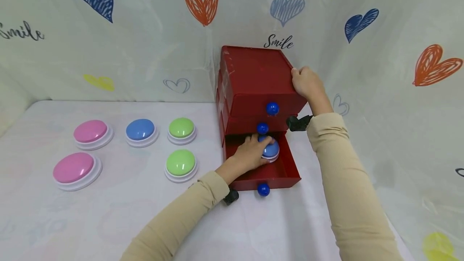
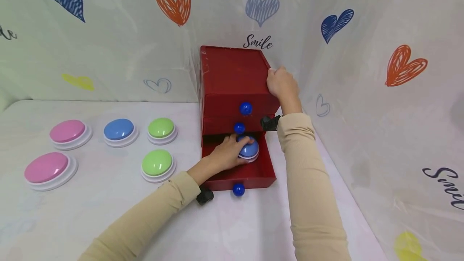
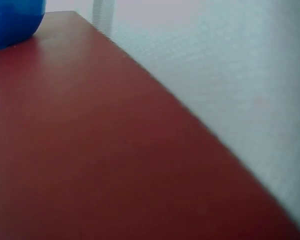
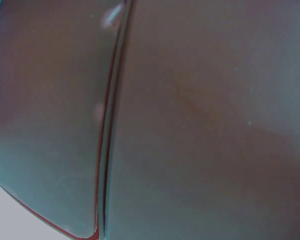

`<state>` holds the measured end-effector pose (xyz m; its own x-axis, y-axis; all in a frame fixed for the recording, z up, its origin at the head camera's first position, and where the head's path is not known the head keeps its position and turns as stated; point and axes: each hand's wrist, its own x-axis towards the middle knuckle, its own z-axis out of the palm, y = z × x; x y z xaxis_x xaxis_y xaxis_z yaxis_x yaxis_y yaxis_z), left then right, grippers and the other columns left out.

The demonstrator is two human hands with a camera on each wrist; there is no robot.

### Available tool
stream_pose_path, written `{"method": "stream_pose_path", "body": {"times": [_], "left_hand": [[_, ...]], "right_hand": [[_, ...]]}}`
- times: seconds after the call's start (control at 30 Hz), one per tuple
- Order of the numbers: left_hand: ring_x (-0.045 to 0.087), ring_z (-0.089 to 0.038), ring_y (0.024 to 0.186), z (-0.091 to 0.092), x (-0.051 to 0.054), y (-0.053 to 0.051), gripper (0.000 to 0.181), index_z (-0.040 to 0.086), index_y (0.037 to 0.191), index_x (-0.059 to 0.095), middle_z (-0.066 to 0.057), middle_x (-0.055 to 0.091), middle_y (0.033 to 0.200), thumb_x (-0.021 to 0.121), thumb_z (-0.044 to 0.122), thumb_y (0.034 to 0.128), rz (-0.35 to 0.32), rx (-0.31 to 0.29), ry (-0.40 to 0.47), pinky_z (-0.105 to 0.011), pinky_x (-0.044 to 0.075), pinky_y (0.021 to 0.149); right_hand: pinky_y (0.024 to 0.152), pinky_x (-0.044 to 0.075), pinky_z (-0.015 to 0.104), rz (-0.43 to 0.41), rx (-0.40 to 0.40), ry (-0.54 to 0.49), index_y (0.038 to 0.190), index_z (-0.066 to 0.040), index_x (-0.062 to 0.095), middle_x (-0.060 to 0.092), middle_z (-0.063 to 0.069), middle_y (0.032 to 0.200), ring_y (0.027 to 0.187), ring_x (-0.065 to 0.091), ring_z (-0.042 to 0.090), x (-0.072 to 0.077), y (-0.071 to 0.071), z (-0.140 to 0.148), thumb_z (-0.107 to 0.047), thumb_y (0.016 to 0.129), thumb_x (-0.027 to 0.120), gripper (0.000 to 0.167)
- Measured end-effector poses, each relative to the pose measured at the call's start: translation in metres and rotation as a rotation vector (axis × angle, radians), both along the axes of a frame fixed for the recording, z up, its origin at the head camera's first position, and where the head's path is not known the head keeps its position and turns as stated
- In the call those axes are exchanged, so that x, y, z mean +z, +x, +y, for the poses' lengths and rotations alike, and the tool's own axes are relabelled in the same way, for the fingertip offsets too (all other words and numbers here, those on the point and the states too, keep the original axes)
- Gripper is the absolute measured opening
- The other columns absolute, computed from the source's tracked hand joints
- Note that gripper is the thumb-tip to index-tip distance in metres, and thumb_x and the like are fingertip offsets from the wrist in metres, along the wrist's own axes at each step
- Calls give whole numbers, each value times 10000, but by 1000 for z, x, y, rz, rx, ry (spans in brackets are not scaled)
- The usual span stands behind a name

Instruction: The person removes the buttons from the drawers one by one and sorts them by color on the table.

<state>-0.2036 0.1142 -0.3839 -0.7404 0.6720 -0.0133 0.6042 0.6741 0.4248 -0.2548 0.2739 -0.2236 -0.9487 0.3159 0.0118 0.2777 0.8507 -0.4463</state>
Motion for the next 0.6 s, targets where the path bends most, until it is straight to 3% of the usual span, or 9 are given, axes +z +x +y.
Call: {"method": "stream_pose_path", "body": {"times": [0.3, 0.6], "left_hand": [[459, -312, 1171, 1, 0, -2, 559, 276, 1339, 426, -168, 406, 1346, 651, 395, 841, 72, 13, -29, -413, 514, 866], [535, -280, 1102, 4, 1, 1, 575, 309, 1346, 424, -144, 489, 1286, 647, 442, 833, 119, 77, -59, -393, 534, 818]], "right_hand": [[827, 432, 457, -3, 6, -2, 1246, 52, 415, 498, 203, 1081, 967, 503, 330, 3, 0, -2, -378, 1000, 174, 550], [810, 428, 451, 3, 8, 1, 1207, 50, 429, 496, 198, 1053, 950, 501, 329, 3, 0, -2, -380, 1000, 181, 538]]}}
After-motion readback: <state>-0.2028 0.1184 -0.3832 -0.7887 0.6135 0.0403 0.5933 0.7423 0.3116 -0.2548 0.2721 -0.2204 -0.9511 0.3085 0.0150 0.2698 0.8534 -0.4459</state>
